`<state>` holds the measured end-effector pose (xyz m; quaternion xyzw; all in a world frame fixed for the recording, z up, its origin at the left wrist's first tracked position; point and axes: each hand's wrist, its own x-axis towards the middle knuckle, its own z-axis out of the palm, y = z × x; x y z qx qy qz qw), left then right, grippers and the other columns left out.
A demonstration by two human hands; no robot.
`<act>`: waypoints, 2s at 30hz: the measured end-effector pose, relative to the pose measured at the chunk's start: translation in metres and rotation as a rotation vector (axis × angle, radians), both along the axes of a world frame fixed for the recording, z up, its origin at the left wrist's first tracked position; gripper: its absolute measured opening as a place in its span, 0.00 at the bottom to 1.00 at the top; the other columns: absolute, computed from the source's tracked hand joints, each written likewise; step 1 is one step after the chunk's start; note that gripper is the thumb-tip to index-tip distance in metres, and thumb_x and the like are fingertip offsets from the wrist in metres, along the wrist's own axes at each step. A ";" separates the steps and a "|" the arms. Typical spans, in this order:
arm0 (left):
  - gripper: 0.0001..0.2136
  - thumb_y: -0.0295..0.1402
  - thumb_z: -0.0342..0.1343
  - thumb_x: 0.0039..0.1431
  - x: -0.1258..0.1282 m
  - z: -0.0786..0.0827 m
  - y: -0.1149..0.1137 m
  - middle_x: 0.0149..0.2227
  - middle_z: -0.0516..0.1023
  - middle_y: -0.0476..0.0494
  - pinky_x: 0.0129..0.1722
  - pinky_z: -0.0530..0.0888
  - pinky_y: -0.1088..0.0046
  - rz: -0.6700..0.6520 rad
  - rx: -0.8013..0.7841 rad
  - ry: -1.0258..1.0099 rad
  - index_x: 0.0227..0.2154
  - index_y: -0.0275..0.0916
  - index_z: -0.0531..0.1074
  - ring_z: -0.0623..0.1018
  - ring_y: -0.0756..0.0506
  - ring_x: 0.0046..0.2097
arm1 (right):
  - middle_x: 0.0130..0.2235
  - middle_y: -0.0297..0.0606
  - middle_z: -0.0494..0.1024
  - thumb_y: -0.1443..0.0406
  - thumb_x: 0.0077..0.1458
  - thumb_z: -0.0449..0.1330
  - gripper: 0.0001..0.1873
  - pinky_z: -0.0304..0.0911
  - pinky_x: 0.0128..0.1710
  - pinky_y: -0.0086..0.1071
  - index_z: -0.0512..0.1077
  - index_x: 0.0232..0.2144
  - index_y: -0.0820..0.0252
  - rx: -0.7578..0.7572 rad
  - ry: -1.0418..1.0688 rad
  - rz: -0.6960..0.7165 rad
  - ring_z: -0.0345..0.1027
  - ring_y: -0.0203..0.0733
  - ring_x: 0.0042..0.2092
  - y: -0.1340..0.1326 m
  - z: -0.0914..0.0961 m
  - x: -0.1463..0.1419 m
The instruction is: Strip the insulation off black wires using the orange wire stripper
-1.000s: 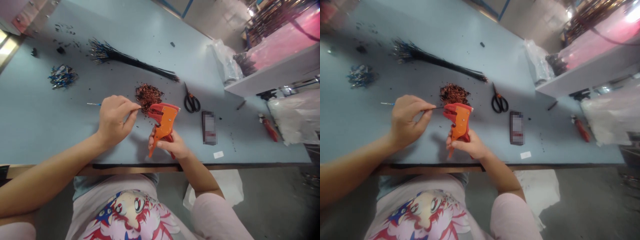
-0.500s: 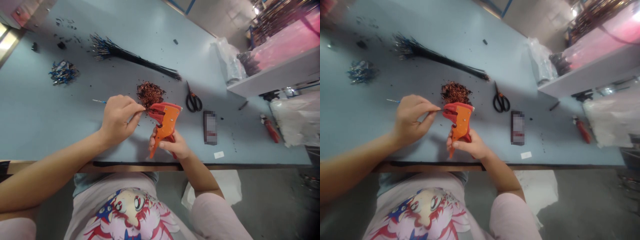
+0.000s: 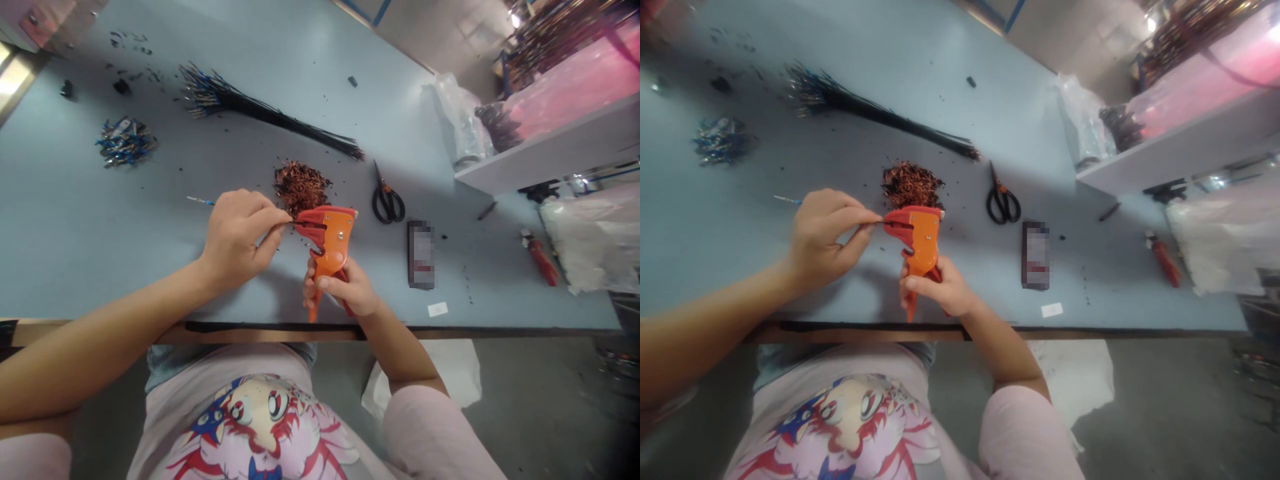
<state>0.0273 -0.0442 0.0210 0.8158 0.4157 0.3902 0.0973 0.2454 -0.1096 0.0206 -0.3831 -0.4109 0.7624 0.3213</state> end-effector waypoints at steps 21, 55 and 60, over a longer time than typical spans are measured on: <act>0.08 0.31 0.49 0.63 0.002 -0.007 0.002 0.31 0.77 0.43 0.35 0.68 0.65 -0.015 0.034 -0.045 0.34 0.39 0.74 0.74 0.44 0.34 | 0.19 0.27 0.67 0.58 0.55 0.66 0.16 0.67 0.20 0.30 0.64 0.27 0.60 0.012 -0.020 -0.040 0.63 0.32 0.18 0.003 -0.001 -0.004; 0.06 0.30 0.52 0.63 -0.001 -0.026 0.018 0.34 0.77 0.45 0.40 0.71 0.67 0.004 0.033 -0.129 0.34 0.40 0.73 0.75 0.46 0.38 | 0.33 0.36 0.78 0.62 0.44 0.71 0.19 0.74 0.37 0.39 0.71 0.38 0.63 -0.248 0.158 -0.071 0.77 0.43 0.34 0.025 -0.016 0.008; 0.05 0.30 0.53 0.62 0.000 -0.021 0.011 0.35 0.78 0.44 0.40 0.70 0.66 0.010 0.058 -0.087 0.34 0.41 0.73 0.75 0.45 0.38 | 0.33 0.37 0.78 0.62 0.46 0.71 0.19 0.74 0.36 0.37 0.71 0.39 0.64 -0.200 0.151 -0.027 0.78 0.44 0.34 0.020 -0.011 0.007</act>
